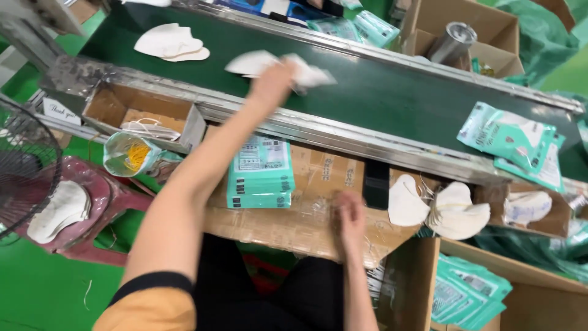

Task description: Packing face masks into plastic bags on a conveyor belt.

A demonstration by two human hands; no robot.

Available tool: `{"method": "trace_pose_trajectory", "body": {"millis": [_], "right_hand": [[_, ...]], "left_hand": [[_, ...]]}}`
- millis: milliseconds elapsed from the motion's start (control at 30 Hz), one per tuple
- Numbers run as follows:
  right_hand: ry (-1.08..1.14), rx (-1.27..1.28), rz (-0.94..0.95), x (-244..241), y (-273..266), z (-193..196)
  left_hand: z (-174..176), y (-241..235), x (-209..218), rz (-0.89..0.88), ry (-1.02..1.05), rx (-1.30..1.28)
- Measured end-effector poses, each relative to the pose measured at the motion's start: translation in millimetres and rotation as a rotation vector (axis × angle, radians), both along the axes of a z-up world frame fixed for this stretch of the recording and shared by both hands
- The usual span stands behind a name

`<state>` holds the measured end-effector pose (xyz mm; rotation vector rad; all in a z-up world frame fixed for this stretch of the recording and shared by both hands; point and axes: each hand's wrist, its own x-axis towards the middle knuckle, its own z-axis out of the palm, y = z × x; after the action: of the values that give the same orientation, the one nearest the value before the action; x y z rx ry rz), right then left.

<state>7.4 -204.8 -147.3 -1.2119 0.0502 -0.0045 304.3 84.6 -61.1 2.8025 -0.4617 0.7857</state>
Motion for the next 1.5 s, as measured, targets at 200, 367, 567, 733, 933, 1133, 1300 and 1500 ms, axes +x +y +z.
{"method": "trace_pose_trajectory", "body": {"millis": [200,367,567,733,933,1133,1300,1500], "right_hand": [[-0.685,-0.888,-0.362,0,-15,117],[-0.079,-0.860,-0.107,-5,-75,33],[-0.470,-0.804,0.144,-9,-26,66],[-0.115,-0.534,0.044,-23,-17,32],[-0.129,-0.418,0.033,-25,-21,13],[-0.256,-0.580,0.055,-35,-38,-33],[-0.013,-0.673,-0.139,-24,-33,-72],[-0.023,-0.469,-0.445,3,-21,-41]], "left_hand": [[50,-104,-196,-0.661,0.207,0.147],[60,-92,-267,-0.847,0.118,-0.459],[-73,-95,-266,-0.611,0.568,-0.709],[-68,-111,-275,-0.536,0.671,-0.738],[-74,-119,-274,-0.494,0.827,-0.777],[-77,-125,-275,-0.343,0.932,-0.788],[-81,-101,-286,-0.323,0.782,-0.831],[-72,2,-245,-0.265,0.030,-0.232]]}}
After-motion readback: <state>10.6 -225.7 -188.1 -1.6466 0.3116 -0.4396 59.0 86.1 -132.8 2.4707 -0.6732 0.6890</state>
